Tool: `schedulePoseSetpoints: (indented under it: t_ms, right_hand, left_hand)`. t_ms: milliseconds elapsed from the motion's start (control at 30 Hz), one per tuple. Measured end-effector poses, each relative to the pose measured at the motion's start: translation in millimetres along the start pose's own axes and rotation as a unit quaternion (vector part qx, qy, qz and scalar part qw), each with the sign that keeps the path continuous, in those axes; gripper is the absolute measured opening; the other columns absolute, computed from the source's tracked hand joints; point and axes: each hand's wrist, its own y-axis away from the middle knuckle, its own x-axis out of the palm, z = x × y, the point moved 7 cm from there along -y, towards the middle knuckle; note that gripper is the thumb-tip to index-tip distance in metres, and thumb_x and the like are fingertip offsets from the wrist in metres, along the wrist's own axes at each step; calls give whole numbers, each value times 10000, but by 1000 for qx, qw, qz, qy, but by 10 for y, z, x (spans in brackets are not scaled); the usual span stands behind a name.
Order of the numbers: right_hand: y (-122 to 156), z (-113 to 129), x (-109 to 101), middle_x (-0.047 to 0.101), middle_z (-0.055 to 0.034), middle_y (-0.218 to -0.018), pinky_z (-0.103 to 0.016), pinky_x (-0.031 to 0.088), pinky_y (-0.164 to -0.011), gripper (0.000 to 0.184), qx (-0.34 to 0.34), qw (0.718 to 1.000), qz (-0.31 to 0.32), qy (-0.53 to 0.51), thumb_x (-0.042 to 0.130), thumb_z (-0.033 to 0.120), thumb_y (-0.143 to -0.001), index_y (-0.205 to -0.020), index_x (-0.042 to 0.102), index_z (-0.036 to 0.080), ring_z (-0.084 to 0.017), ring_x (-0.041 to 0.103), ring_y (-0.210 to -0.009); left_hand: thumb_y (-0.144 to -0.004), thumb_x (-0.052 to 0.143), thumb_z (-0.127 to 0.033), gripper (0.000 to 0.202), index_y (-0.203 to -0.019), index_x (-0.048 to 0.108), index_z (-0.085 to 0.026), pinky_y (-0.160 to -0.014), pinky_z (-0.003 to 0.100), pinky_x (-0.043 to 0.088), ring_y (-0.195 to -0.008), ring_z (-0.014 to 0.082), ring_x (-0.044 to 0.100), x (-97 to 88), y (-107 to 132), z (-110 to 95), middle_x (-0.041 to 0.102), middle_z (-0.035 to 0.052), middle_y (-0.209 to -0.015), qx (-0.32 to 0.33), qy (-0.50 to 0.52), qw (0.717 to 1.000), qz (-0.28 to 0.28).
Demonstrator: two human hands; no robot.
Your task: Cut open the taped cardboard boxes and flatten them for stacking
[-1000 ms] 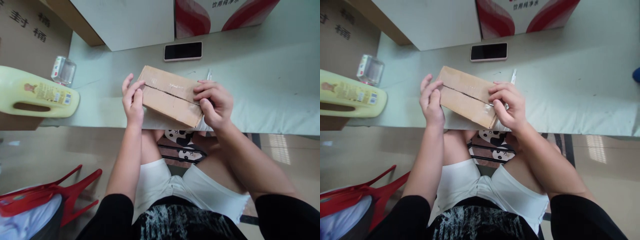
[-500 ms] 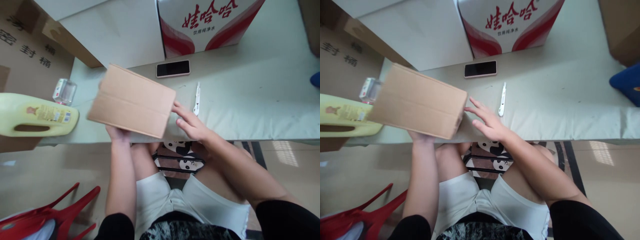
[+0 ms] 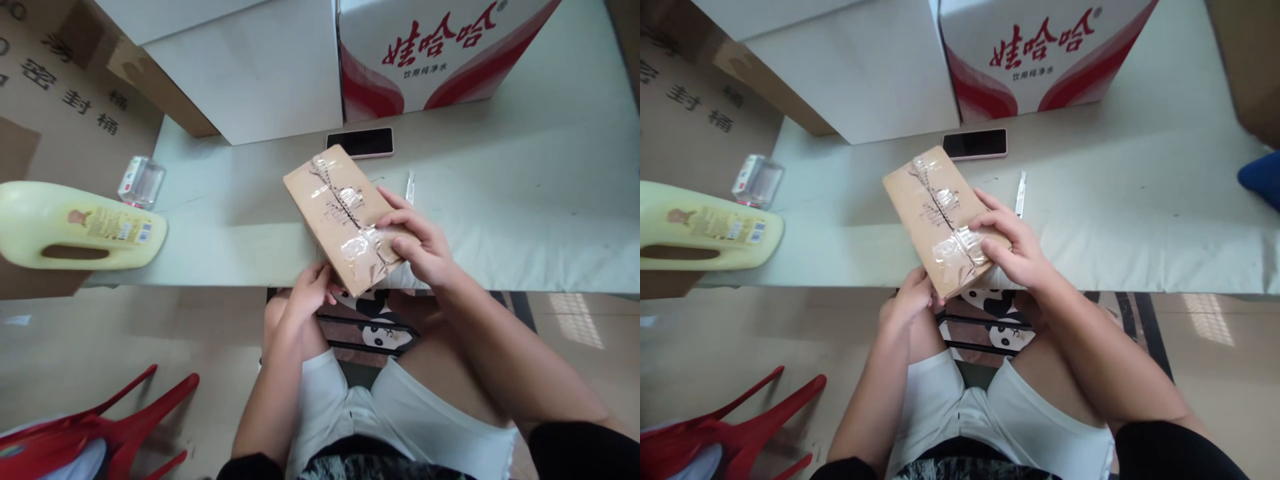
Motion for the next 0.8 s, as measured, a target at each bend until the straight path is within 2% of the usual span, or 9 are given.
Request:
schedulePoseSetpoints:
  t_ms: [33,100,167,233,300,400,533,633,800]
  right_hand:
    - [-5,-3,-5,505,-97,-1584,-552,402,-1185,303,9,1000,4,11,605,510,-940,-1071,705,256,-331,437,-1501]
    - [-12,-1,21,494,-114,-1592,-558,410,-1174,325,17,999,19,25,612,525,-932,-1069,712,247,-340,433,-1504]
    - [-16,9,57,482,-118,-1601,-559,408,-1175,345,14,999,30,30,608,541,-929,-1077,711,247,-340,438,-1501]
    - [-17,18,74,481,-115,-1603,-557,399,-1182,343,9,999,33,28,603,541,-931,-1078,708,249,-337,448,-1494]
    - [-19,27,73,486,-110,-1599,-553,391,-1188,325,2,999,31,26,599,526,-936,-1077,704,253,-331,454,-1490]
    - [-27,25,62,516,-99,-1571,-540,397,-1180,309,-5,999,30,30,593,515,-931,-1059,699,254,-327,480,-1465]
    - [-66,-147,-87,692,-99,-1280,-485,512,-1031,335,52,995,-49,75,479,481,-940,-1093,667,250,-288,637,-1227]
    - [-63,-402,-279,690,-108,-1102,-474,545,-888,335,173,947,-116,246,507,385,-877,-1121,677,229,-269,657,-976]
    - [-25,-675,-363,581,-163,-1138,-522,541,-802,298,283,861,-28,421,649,387,-785,-1011,725,208,-316,618,-920]
  left_hand:
    - [-840,643,-466,305,-874,680,-165,-422,241,386,-450,150,576,-114,-2,-16,624,5,-540,7,-13,999,-39]
    - [-864,624,-451,317,-1024,670,-181,-579,265,512,-652,167,679,-404,22,-213,716,32,-735,95,-23,982,-163]
    - [-911,564,-457,369,-1155,648,-193,-902,357,568,-1011,206,720,-608,211,-632,755,84,-1063,328,-33,898,-293]
    - [-971,440,-480,402,-1206,647,-228,-1131,469,465,-1271,241,630,-449,382,-971,715,76,-1247,526,-80,810,-246]
    - [-998,369,-479,406,-1179,651,-250,-1156,486,445,-1249,227,635,-193,473,-1127,718,43,-1213,618,-159,742,-206]
    - [-1002,296,-437,413,-1096,647,-241,-1132,477,463,-1063,199,678,66,463,-1135,711,42,-1116,647,-190,708,-211]
    - [-992,237,-411,420,-1052,621,-252,-1127,473,449,-999,198,645,128,400,-1007,663,32,-1027,653,-127,699,-264]
    - [-994,212,-411,435,-1036,619,-263,-1126,472,437,-1001,201,625,128,354,-969,645,27,-1022,655,-105,698,-270]
    - [-987,250,-409,425,-1054,644,-267,-1148,459,409,-1019,202,604,125,341,-991,631,26,-1039,658,-78,708,-245]
